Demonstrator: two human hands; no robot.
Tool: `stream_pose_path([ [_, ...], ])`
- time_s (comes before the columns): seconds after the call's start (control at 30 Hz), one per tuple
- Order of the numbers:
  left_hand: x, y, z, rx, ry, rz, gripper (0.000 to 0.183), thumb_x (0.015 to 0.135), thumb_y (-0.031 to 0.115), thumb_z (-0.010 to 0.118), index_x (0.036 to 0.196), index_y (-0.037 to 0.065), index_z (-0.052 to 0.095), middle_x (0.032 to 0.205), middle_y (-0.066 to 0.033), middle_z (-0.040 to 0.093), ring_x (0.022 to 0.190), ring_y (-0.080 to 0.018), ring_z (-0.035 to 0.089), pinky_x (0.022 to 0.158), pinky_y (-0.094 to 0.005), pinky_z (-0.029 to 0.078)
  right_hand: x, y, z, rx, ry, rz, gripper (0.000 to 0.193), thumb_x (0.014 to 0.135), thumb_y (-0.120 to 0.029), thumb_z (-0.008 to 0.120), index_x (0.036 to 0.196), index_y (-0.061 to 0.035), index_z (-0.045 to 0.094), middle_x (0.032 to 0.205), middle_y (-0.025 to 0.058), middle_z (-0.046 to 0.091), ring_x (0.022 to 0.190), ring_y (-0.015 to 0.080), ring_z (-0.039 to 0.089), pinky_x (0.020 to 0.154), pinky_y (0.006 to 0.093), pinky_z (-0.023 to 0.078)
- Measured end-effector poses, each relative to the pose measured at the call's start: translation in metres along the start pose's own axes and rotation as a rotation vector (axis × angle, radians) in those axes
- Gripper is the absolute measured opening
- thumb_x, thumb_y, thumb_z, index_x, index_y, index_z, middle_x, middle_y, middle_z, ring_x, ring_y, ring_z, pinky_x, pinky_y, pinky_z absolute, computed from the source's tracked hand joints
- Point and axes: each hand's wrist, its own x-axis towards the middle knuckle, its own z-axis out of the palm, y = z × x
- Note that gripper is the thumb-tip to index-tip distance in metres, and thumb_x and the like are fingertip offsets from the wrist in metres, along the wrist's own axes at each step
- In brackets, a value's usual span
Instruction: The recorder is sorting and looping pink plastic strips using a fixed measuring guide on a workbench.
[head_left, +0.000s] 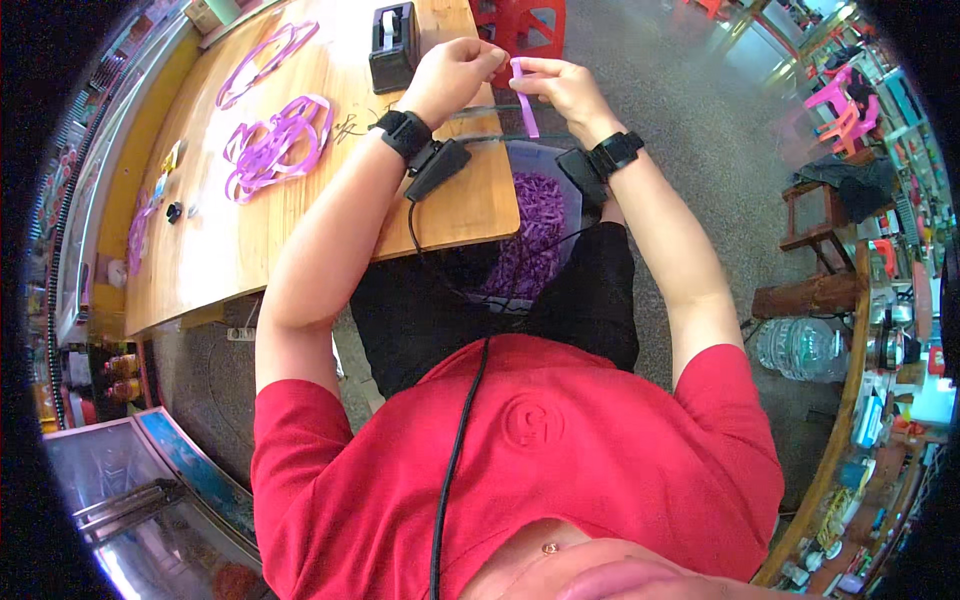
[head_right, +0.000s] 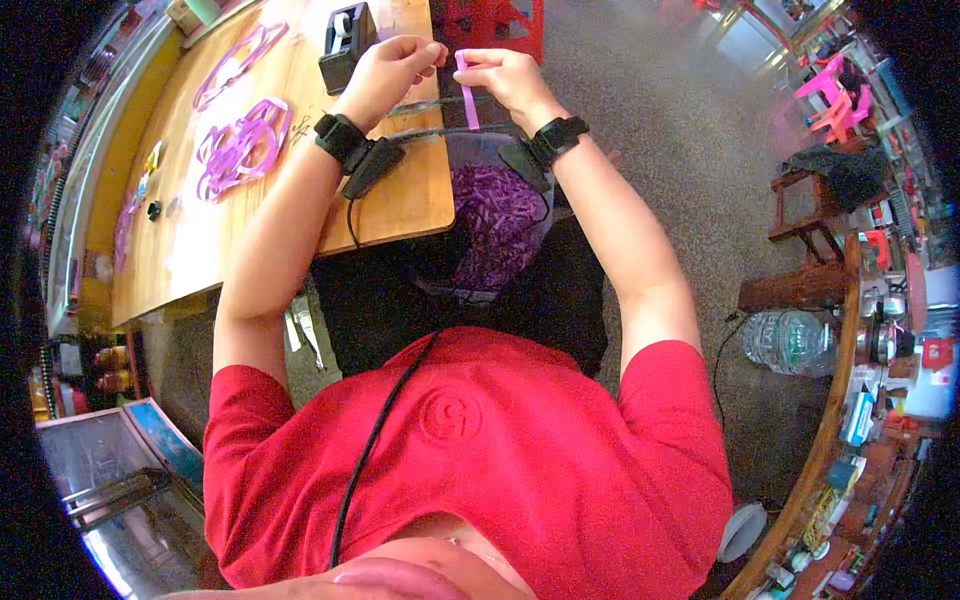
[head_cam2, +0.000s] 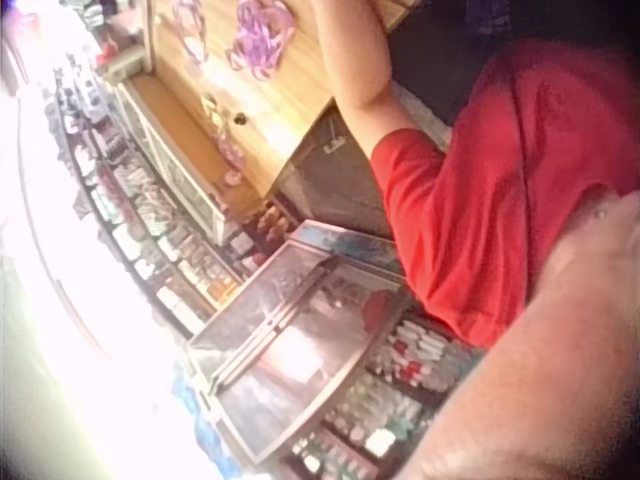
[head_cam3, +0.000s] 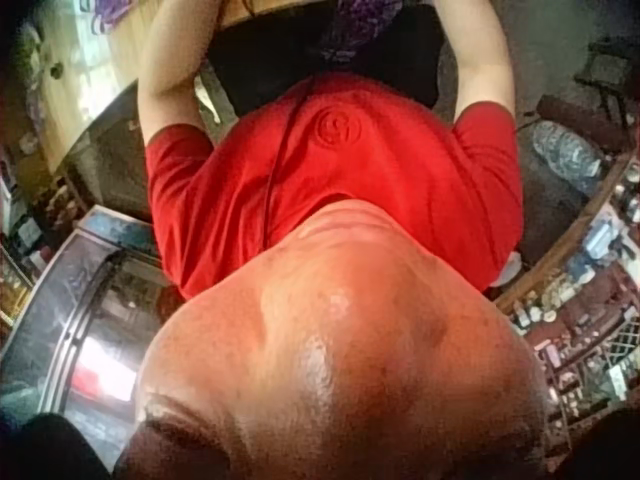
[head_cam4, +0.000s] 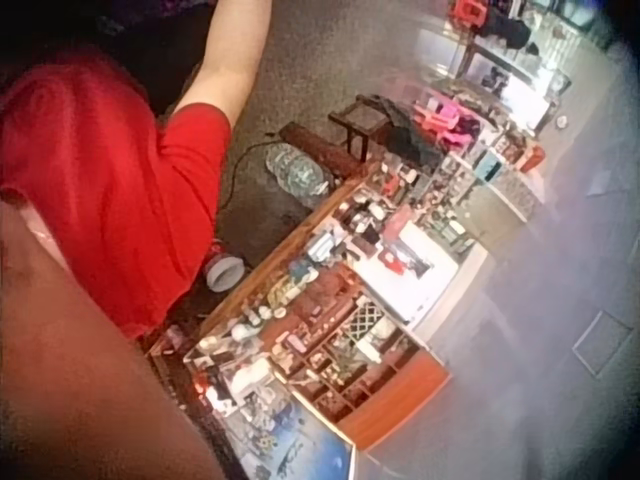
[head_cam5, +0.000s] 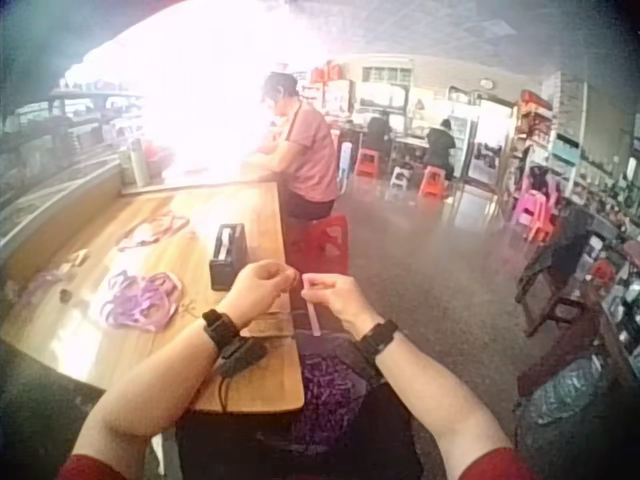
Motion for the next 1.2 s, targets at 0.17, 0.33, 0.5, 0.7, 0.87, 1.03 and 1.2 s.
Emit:
stream_pose_path([
  [0.17,-0.005,0.008,0.013,0.301,-0.123,0.152,0.030,0.091,0.030,0.065,0.096,0.001,0.072,0.087,-0.0102,0.071,0.080,-0.0177,0.067,0.075,-0.0313,0.052,0.005,0.027,-0.014,0.038,-0.052,0.009,0.036,0.085,-0.019,0.072,0.119,-0.0088,0.069,0.105,0.0006,0.071,0.093,0.0086,0.063,0.079,0.0247,0.046],
  [0.33,-0.006,-0.003,0.022,0.557,-0.298,0.339,0.031,0.091,0.032,0.062,0.092,0.003,0.073,0.088,-0.0180,0.070,0.084,-0.0338,0.067,0.078,-0.0400,0.053,-0.003,0.027,-0.015,0.210,-0.107,0.412,0.028,0.091,-0.029,0.060,0.110,-0.0110,0.070,0.099,0.0006,0.068,0.087,0.0127,0.059,0.077,0.0299,0.045],
  [0.5,-0.003,-0.001,0.031,0.592,-0.317,0.211,0.032,0.092,0.034,0.060,0.094,0.005,0.073,0.089,-0.0179,0.070,0.086,-0.0348,0.067,0.080,-0.0418,0.052,-0.029,0.041,-0.028,0.503,-0.098,0.571,0.024,0.094,-0.021,0.056,0.115,-0.0107,0.063,0.103,0.0018,0.063,0.092,0.0167,0.057,0.083,0.0317,0.049],
  [0.7,-0.004,-0.004,0.026,0.603,-0.328,0.200,0.033,0.092,0.036,0.060,0.096,0.007,0.073,0.091,-0.0174,0.070,0.086,-0.0349,0.067,0.080,-0.0422,0.052,-0.066,0.043,-0.004,0.472,-0.223,0.238,0.038,0.091,-0.013,0.059,0.128,-0.0090,0.053,0.118,0.0042,0.063,0.108,0.0170,0.060,0.091,0.0322,0.047],
  [0.87,-0.002,-0.003,0.029,0.588,-0.337,0.212,0.033,0.092,0.037,0.060,0.096,0.006,0.073,0.089,-0.0168,0.070,0.084,-0.0342,0.067,0.078,-0.0420,0.052,-0.076,0.043,-0.005,0.486,-0.220,0.267,0.038,0.090,-0.014,0.063,0.127,-0.0036,0.056,0.112,0.0064,0.066,0.100,0.0168,0.063,0.091,0.0313,0.048],
  [1.03,-0.002,-0.007,0.029,0.586,-0.323,0.206,0.035,0.091,0.038,0.062,0.095,0.005,0.072,0.082,-0.0153,0.070,0.078,-0.0315,0.067,0.073,-0.0404,0.052,-0.089,0.038,-0.001,0.332,-0.155,0.332,0.025,0.090,-0.018,0.067,0.109,-0.0016,0.065,0.098,0.0087,0.069,0.090,0.0168,0.066,0.082,0.0293,0.051],
  [1.2,0.000,-0.005,0.030,0.609,-0.343,0.163,0.035,0.090,0.041,0.061,0.098,0.009,0.073,0.088,-0.0135,0.071,0.083,-0.0307,0.068,0.078,-0.0414,0.052,-0.098,0.028,-0.003,0.288,-0.115,0.333,0.021,0.088,-0.019,0.067,0.101,-0.0017,0.067,0.093,0.0081,0.069,0.082,0.0152,0.065,0.075,0.0278,0.051],
])
